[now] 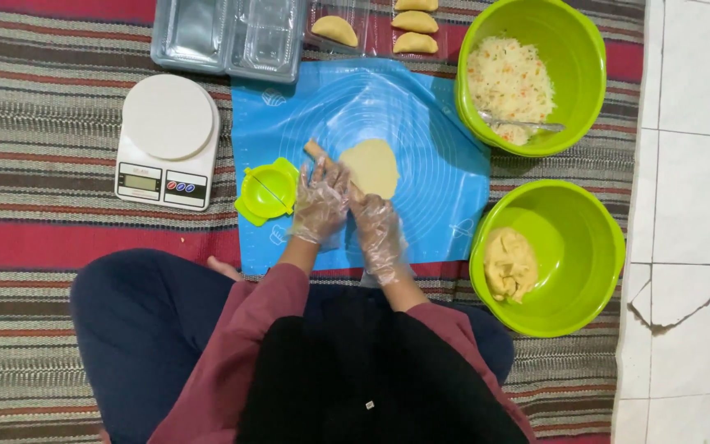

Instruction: Rolling out dough, adding filling, and sealing pastries using a manual mold while sitting on the floor.

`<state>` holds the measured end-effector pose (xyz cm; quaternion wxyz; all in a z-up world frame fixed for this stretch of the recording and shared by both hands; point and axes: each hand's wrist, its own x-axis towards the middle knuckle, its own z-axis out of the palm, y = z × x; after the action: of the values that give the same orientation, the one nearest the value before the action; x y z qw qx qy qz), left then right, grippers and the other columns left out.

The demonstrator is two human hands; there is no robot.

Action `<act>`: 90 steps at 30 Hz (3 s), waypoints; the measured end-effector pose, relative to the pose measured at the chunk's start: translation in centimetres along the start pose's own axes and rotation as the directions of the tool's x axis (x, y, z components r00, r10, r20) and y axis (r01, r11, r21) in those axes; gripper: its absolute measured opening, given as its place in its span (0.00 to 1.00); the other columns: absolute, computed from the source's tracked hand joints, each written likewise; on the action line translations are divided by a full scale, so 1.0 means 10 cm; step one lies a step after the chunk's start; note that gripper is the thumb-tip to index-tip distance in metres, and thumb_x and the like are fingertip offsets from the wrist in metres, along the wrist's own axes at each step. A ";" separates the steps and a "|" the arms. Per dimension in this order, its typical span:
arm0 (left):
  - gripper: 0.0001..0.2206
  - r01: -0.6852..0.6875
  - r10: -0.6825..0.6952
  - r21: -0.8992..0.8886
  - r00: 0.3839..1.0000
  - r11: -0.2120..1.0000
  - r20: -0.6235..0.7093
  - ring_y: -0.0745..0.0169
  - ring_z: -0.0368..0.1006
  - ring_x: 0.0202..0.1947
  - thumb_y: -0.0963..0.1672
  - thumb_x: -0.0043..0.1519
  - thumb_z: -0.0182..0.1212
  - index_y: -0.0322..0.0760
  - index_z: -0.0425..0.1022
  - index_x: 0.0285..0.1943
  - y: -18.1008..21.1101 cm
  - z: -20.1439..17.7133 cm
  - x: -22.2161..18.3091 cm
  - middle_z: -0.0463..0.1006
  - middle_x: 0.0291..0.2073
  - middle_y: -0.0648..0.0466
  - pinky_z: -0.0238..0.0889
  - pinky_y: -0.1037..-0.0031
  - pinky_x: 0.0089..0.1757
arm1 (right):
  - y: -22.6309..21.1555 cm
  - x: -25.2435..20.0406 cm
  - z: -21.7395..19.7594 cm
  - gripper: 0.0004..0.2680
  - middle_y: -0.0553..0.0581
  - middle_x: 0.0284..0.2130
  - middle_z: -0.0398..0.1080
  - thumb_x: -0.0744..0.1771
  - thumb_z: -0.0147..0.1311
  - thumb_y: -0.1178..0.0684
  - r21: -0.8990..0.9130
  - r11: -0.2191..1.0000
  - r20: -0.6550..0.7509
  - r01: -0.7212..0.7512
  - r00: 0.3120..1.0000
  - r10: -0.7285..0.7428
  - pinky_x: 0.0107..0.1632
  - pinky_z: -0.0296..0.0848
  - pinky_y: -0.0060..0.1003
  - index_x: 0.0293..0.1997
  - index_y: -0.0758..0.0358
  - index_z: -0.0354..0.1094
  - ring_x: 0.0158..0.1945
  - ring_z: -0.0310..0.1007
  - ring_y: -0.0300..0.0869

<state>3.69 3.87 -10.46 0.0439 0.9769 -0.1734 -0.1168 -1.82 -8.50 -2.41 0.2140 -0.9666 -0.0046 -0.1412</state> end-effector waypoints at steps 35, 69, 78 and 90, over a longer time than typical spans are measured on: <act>0.29 0.053 -0.052 -0.014 0.998 0.999 0.029 0.42 0.43 0.78 0.57 0.68 0.37 0.57 0.49 0.81 0.03 -0.27 -0.40 0.49 0.79 0.55 0.35 0.50 0.70 | 1.43 0.72 -0.14 0.13 0.42 0.40 0.77 0.62 0.60 0.54 -0.121 0.993 0.331 -0.004 0.943 0.044 0.54 0.78 0.43 0.48 0.38 0.77 0.50 0.78 0.44; 0.28 0.108 -0.103 -0.022 0.982 0.994 0.160 0.47 0.39 0.79 0.56 0.70 0.35 0.55 0.51 0.81 0.03 -0.43 -0.33 0.47 0.80 0.56 0.32 0.56 0.71 | 0.79 0.18 0.44 0.04 0.46 0.31 0.74 0.64 0.58 0.42 -0.167 0.976 0.505 -0.139 0.838 0.205 0.45 0.80 0.44 0.33 0.42 0.73 0.45 0.79 0.46; 0.28 0.115 -0.115 0.009 0.973 0.993 0.201 0.48 0.38 0.79 0.56 0.70 0.34 0.56 0.50 0.81 0.04 -0.68 -0.35 0.47 0.80 0.56 0.32 0.58 0.71 | 3.52 0.17 1.00 0.13 0.55 0.39 0.72 0.73 0.30 0.46 0.567 0.018 0.329 -0.823 0.247 0.911 0.34 0.85 0.30 0.51 0.53 0.65 0.36 0.77 0.40; 0.29 0.125 -0.129 0.035 0.982 0.992 0.138 0.48 0.38 0.79 0.57 0.69 0.35 0.56 0.49 0.81 0.04 -0.49 -0.38 0.47 0.80 0.55 0.32 0.58 0.71 | 0.76 0.77 -0.19 0.08 0.53 0.39 0.78 0.63 0.64 0.51 -0.396 0.908 0.493 0.137 0.866 0.084 0.53 0.79 0.46 0.45 0.52 0.77 0.51 0.78 0.52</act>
<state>1.31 4.98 -4.82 0.0112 0.9759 -0.1149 -0.1853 5.53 -16.56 -1.75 -0.0084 -0.9927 -0.0431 0.1125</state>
